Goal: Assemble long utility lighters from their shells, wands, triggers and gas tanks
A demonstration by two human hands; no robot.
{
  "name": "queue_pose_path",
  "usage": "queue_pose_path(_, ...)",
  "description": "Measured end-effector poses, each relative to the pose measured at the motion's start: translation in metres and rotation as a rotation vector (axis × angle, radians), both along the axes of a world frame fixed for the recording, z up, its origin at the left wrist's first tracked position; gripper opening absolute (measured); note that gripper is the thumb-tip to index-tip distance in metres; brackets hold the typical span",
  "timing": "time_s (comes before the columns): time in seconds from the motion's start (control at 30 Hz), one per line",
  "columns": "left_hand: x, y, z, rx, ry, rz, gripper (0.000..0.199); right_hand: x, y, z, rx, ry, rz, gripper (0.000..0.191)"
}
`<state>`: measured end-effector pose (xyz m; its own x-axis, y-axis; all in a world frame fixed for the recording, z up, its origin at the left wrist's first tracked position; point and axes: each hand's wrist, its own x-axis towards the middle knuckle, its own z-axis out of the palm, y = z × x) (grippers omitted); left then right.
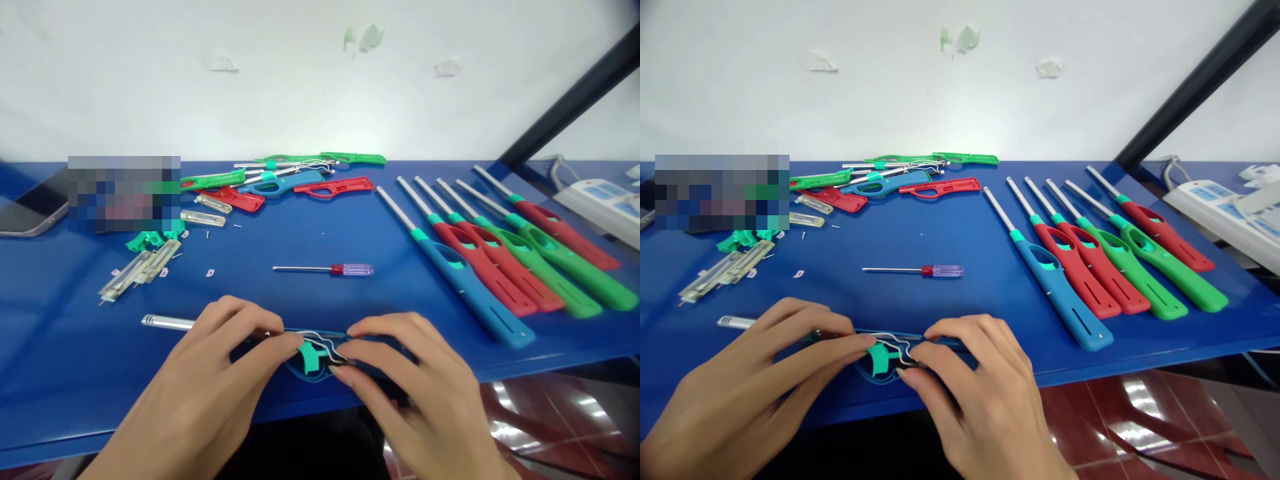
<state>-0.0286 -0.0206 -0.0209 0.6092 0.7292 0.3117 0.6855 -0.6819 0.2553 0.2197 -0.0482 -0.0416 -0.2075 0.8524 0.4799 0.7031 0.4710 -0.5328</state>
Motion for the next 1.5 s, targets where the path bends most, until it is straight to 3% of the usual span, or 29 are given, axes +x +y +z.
queue_pose_path(0.37,0.010,-0.002,-0.003,0.030,-0.125,0.058,0.038,0.000,0.001,0.001,0.003,0.029,0.001,0.003)
queue_pose_path(0.63,0.014,-0.002,-0.003,0.036,-0.102,0.059,0.043,0.001,0.001,0.001,-0.003,0.049,0.003,0.002)
queue_pose_path(1.5,0.017,-0.001,-0.004,0.079,-0.134,0.076,0.033,0.004,0.003,0.000,-0.002,0.131,0.038,0.008)
